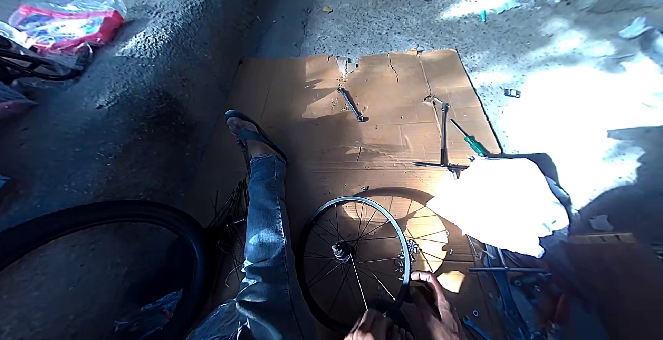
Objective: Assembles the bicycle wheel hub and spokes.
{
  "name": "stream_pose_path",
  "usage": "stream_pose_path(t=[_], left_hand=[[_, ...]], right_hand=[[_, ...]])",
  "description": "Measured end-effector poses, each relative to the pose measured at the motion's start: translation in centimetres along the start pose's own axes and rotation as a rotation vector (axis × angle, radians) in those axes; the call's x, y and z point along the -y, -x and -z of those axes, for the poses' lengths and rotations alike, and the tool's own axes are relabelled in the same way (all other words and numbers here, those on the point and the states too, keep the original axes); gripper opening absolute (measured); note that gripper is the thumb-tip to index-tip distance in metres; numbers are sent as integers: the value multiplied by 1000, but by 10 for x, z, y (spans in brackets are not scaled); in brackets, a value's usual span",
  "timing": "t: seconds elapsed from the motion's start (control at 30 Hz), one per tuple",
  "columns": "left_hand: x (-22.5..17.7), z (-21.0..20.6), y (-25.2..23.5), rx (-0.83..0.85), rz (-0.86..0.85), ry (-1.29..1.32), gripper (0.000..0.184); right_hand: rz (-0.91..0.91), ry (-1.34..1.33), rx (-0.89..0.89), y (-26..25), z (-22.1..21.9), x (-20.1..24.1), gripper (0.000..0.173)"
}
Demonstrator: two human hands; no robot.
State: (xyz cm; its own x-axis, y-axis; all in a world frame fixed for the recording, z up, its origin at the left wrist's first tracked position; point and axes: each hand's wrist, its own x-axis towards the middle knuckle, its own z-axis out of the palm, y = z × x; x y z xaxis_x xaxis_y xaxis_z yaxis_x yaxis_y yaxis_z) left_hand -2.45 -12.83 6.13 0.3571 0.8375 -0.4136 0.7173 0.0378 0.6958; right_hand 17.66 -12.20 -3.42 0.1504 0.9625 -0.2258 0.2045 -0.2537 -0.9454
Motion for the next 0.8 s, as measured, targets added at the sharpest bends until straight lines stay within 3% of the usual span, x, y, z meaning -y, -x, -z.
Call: stream_pose_path(t=[0.13,0.23,0.43,0.8], left_hand=[[8,-8,-49,-226,-172,-254,34],[24,-10,-83,-128,-195,-405,38],[42,-8,-106,-23,-221,-159,32],[33,-12,-108,36,-158,-99,31]], right_hand=[[-24,-75,-23,1,-1,7,27],[-20,-93,-52,-2,-3,1,30],[-19,-85,-57,4,-9,5,37],[13,-17,-30,4,-6,6,38]])
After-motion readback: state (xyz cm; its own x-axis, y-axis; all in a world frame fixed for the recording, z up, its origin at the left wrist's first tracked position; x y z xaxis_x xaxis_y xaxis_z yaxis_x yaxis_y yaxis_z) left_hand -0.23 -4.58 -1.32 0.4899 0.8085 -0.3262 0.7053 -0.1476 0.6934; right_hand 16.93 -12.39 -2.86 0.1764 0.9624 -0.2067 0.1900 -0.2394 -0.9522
